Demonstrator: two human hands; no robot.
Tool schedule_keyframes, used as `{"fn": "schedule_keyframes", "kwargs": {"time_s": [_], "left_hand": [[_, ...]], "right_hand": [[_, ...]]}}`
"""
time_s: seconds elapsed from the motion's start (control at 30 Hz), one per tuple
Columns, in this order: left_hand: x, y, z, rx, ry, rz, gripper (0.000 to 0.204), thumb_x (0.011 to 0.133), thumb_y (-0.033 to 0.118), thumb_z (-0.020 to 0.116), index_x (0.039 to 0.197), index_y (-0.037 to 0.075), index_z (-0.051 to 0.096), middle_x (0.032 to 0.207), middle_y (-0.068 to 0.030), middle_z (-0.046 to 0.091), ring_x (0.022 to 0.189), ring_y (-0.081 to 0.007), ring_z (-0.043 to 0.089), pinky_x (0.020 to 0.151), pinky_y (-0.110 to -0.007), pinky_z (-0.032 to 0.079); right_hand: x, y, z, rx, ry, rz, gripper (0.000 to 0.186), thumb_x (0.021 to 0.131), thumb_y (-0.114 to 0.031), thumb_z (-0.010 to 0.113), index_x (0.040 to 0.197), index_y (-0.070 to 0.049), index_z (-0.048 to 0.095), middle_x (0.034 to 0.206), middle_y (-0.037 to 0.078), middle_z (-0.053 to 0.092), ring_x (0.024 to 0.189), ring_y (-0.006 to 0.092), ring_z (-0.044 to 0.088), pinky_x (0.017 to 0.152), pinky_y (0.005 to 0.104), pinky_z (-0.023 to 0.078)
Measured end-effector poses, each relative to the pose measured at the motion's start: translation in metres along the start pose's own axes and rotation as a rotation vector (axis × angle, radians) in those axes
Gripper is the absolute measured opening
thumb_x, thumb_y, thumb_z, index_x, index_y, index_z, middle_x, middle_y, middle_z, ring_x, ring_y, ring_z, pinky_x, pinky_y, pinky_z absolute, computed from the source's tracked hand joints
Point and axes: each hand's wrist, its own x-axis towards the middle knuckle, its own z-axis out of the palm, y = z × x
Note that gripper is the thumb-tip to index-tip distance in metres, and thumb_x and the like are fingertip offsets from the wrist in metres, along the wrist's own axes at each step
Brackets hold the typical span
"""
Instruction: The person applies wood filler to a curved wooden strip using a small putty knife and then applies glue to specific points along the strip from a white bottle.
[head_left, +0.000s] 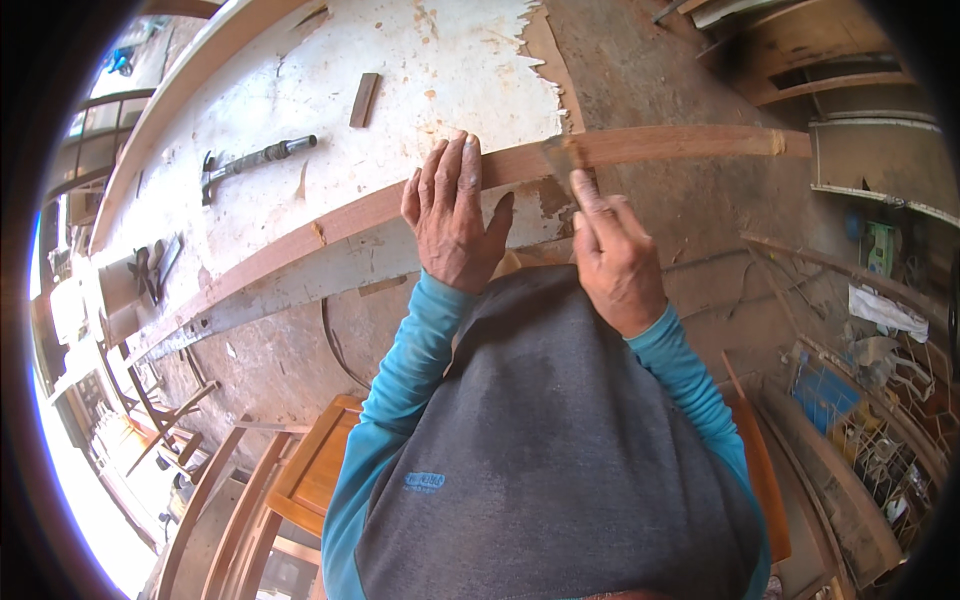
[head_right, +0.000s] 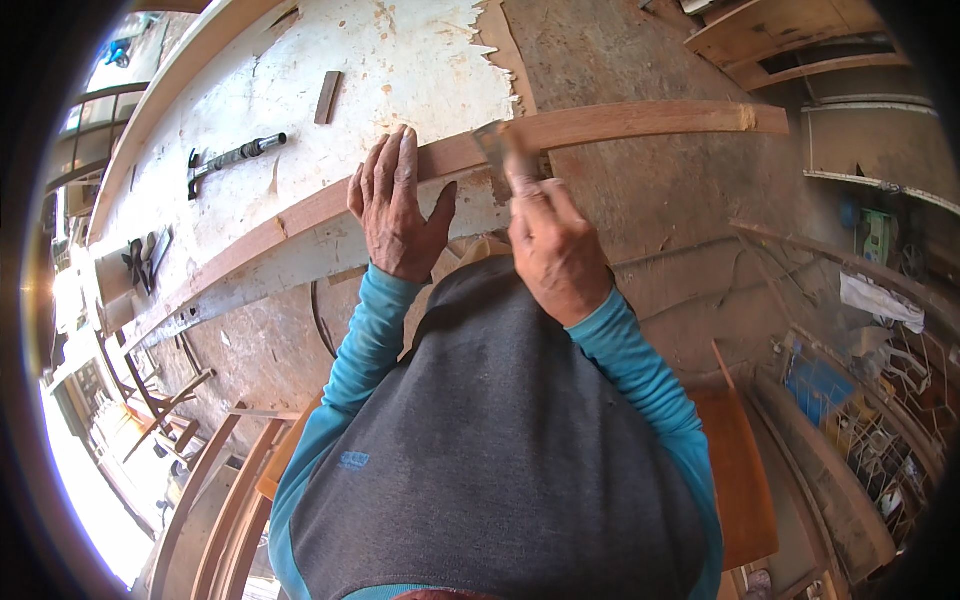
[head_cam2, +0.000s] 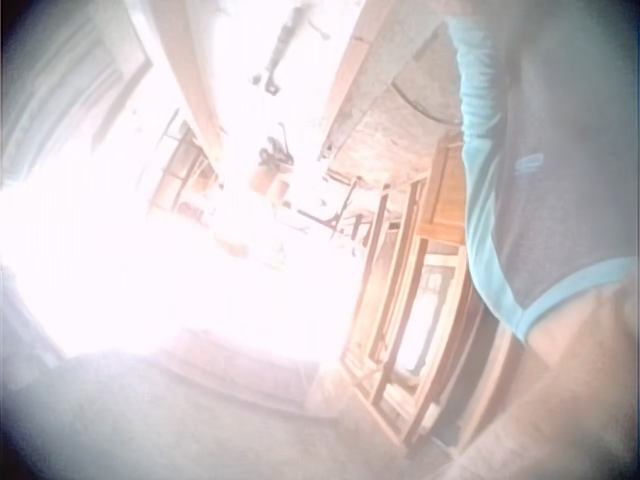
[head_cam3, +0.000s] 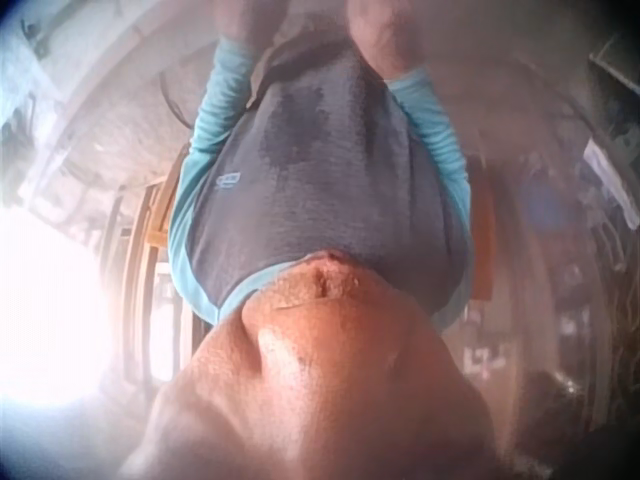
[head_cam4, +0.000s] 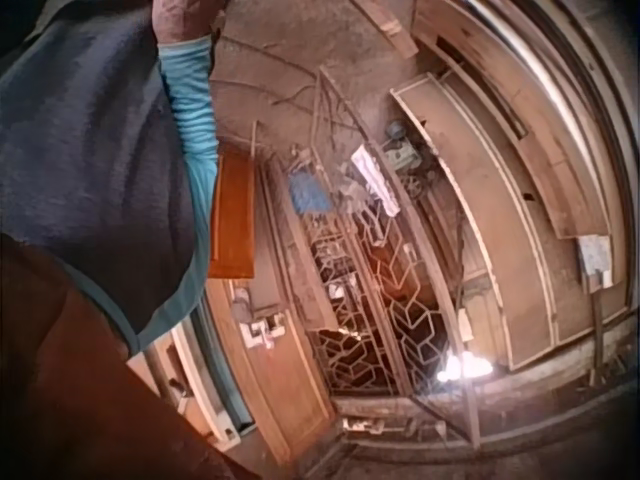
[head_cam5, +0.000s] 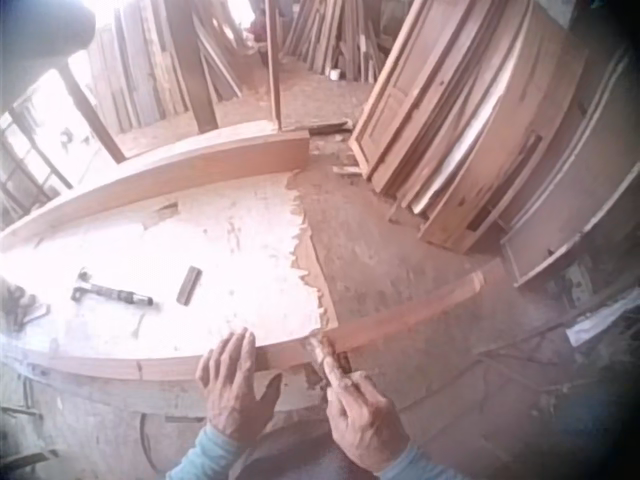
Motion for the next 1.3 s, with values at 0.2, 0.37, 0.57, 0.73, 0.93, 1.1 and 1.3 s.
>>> {"fn": "schedule_keyframes", "kwargs": {"time_s": [0.2,0.37,0.57,0.73,0.93,1.1,1.3], "left_hand": [[0.002,0.001,-0.002,-0.017,-0.009,0.0,0.089,0.079,0.024,0.085,0.156,0.008,0.045,0.155,-0.0102,0.051,0.148,-0.0295,0.042,0.123,-0.048,0.024],[0.003,-0.001,-0.002,-0.062,-0.006,0.026,0.089,0.079,0.024,0.085,0.156,0.008,0.045,0.156,-0.0099,0.05,0.148,-0.0302,0.042,0.122,-0.048,0.024],[0.0,0.002,-0.008,-0.078,-0.047,0.012,0.088,0.079,0.026,0.085,0.157,0.013,0.046,0.157,-0.0101,0.049,0.149,-0.0313,0.04,0.122,-0.051,0.023],[0.001,0.004,-0.011,-0.087,-0.069,0.033,0.085,0.079,0.027,0.085,0.155,0.017,0.049,0.157,-0.0099,0.048,0.15,-0.032,0.039,0.123,-0.052,0.022],[0.002,0.002,-0.008,-0.062,-0.039,0.021,0.081,0.079,0.027,0.085,0.153,0.017,0.053,0.156,-0.0089,0.05,0.149,-0.0315,0.04,0.123,-0.05,0.023],[0.0,0.003,-0.006,-0.063,-0.016,0.017,0.082,0.078,0.027,0.085,0.152,0.017,0.053,0.154,-0.0079,0.051,0.148,-0.031,0.041,0.122,-0.05,0.023],[0.0,0.002,-0.006,-0.091,-0.038,0.007,0.084,0.078,0.028,0.085,0.154,0.019,0.051,0.155,-0.0069,0.05,0.148,-0.0295,0.04,0.123,-0.05,0.022]], "right_hand": [[-0.002,0.0,-0.006,0.039,0.076,0.055,0.053,0.098,-0.001,0.062,0.15,-0.007,0.055,0.101,0.018,0.064,0.084,0.0307,0.071,0.069,0.0424,0.059],[-0.001,-0.016,0.01,0.016,0.01,-0.067,0.057,0.096,0.0,0.065,0.151,-0.009,0.055,0.103,0.017,0.065,0.086,0.0305,0.072,0.072,0.0416,0.062],[-0.008,-0.002,-0.005,0.073,0.144,0.105,0.047,0.1,-0.003,0.06,0.146,-0.003,0.057,0.104,0.018,0.068,0.083,0.0282,0.071,0.069,0.0396,0.059],[-0.022,0.011,-0.011,0.141,0.158,0.207,0.037,0.102,-0.003,0.055,0.137,0.005,0.061,0.097,0.016,0.069,0.074,0.0242,0.069,0.064,0.038,0.057],[-0.031,0.008,-0.005,0.226,0.13,0.241,0.037,0.105,-0.007,0.051,0.138,0.008,0.058,0.096,0.011,0.071,0.067,0.0147,0.065,0.057,0.0303,0.052],[-0.027,-0.001,-0.005,0.234,0.127,0.282,0.033,0.104,-0.004,0.051,0.133,0.01,0.059,0.093,0.013,0.071,0.066,0.0183,0.067,0.058,0.0341,0.054],[-0.017,-0.015,0.004,0.275,0.024,0.272,0.033,0.104,-0.005,0.051,0.131,0.011,0.06,0.094,0.017,0.071,0.066,0.0229,0.07,0.061,0.0378,0.057]]}}
